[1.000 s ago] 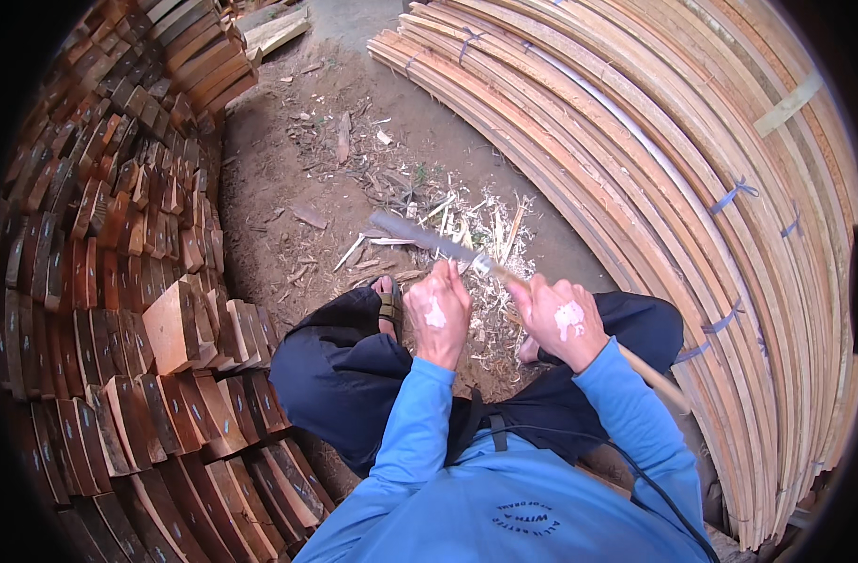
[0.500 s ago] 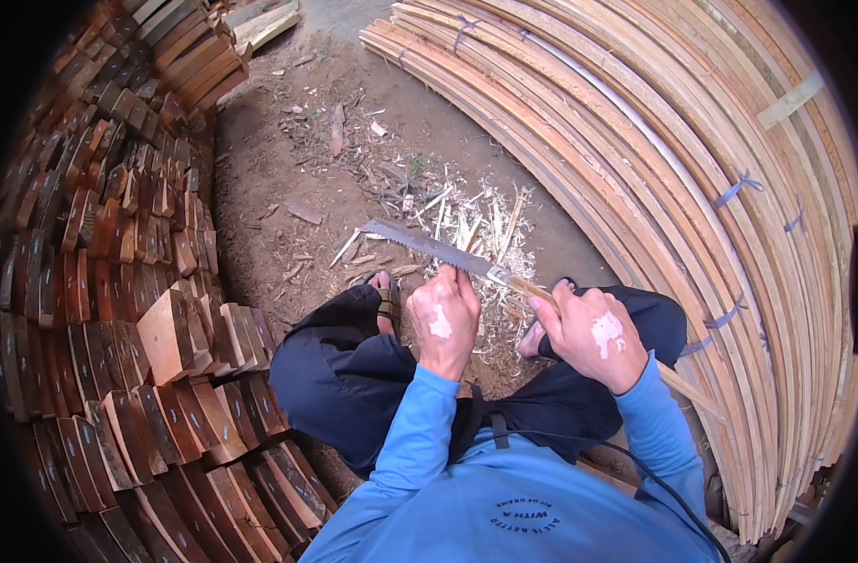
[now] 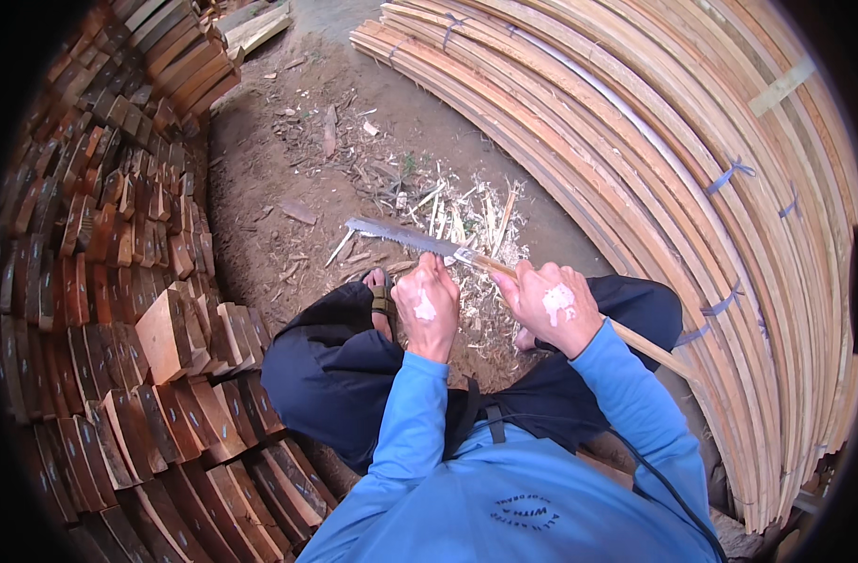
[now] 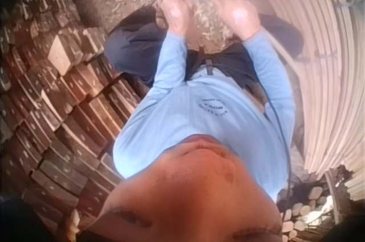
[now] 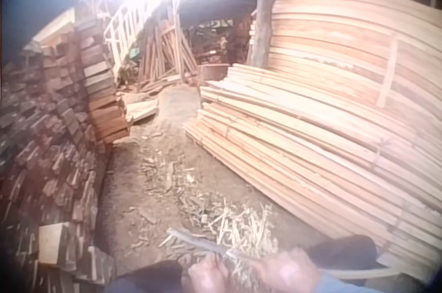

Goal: The person holds a small piece of wood and uses a handheld saw blade as a scraper to shave off thin layers from its surface.

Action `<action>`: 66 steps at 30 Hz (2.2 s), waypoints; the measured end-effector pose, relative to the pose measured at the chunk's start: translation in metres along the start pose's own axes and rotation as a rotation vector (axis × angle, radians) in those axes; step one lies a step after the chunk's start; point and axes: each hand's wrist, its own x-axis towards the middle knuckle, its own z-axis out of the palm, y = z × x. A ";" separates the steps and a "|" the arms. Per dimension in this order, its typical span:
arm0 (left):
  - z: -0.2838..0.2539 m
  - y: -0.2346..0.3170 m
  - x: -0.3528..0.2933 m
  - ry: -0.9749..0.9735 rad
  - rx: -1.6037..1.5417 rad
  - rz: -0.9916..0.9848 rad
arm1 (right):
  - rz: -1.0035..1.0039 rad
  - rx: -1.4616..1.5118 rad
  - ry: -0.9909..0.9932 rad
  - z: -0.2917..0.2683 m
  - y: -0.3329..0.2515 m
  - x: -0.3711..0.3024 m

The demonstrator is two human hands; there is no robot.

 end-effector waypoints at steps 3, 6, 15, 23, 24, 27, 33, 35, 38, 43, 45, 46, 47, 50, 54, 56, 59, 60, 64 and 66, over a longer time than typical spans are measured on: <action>-0.010 0.028 -0.012 0.013 -0.122 0.071 | 0.101 0.011 0.088 0.018 0.029 0.029; -0.013 0.016 -0.005 -0.076 -0.252 -0.074 | 0.142 0.040 0.093 0.015 0.046 0.037; -0.028 0.014 0.008 -0.377 -1.249 -0.588 | 0.433 0.728 -0.094 -0.035 0.060 0.036; -0.025 0.038 -0.002 -0.593 -1.293 -0.483 | 0.142 1.088 -0.155 -0.039 0.039 0.027; -0.024 0.042 -0.003 -0.609 -1.303 -0.472 | 0.156 1.091 -0.177 -0.042 0.040 0.028; -0.022 0.045 -0.007 -0.680 -1.340 -0.436 | 0.166 1.145 -0.210 -0.049 0.041 0.029; -0.022 0.051 -0.011 -0.796 -1.262 -0.377 | 0.150 1.168 -0.204 -0.046 0.035 0.030; -0.023 0.051 -0.011 -0.800 -1.260 -0.384 | 0.142 1.171 -0.225 -0.045 0.037 0.031; -0.023 0.052 -0.012 -0.771 -1.264 -0.389 | 0.123 1.212 -0.240 -0.042 0.040 0.032; -0.026 0.057 -0.011 -0.656 -1.139 -0.310 | 0.165 1.347 -0.321 -0.046 0.042 0.029; -0.028 0.057 -0.011 -0.599 -0.945 -0.222 | 0.155 1.397 -0.346 -0.047 0.044 0.028; -0.029 0.057 -0.011 -0.592 -0.862 -0.177 | 0.150 1.421 -0.358 -0.047 0.044 0.028; -0.029 0.057 -0.012 -0.582 -0.778 -0.134 | 0.136 1.418 -0.353 -0.047 0.044 0.028; -0.021 0.054 -0.015 -0.467 -0.807 -0.112 | 0.099 1.411 -0.345 -0.046 0.042 0.027; -0.024 0.054 -0.008 -0.410 -1.101 -0.280 | 0.102 1.364 -0.355 -0.046 0.041 0.024; -0.021 0.049 -0.005 -0.448 -1.187 -0.345 | 0.099 1.320 -0.364 -0.045 0.041 0.023; -0.021 0.048 -0.002 -0.492 -1.275 -0.502 | 0.056 1.248 -0.360 -0.036 0.041 0.024; -0.021 0.047 -0.001 -0.509 -1.267 -0.527 | 0.035 1.219 -0.345 -0.033 0.041 0.024; -0.019 0.043 -0.003 -0.518 -1.301 -0.536 | 0.048 1.162 -0.352 -0.034 0.037 0.023; -0.014 0.039 -0.005 -0.430 -1.298 -0.513 | 0.043 1.113 -0.363 -0.034 0.039 0.023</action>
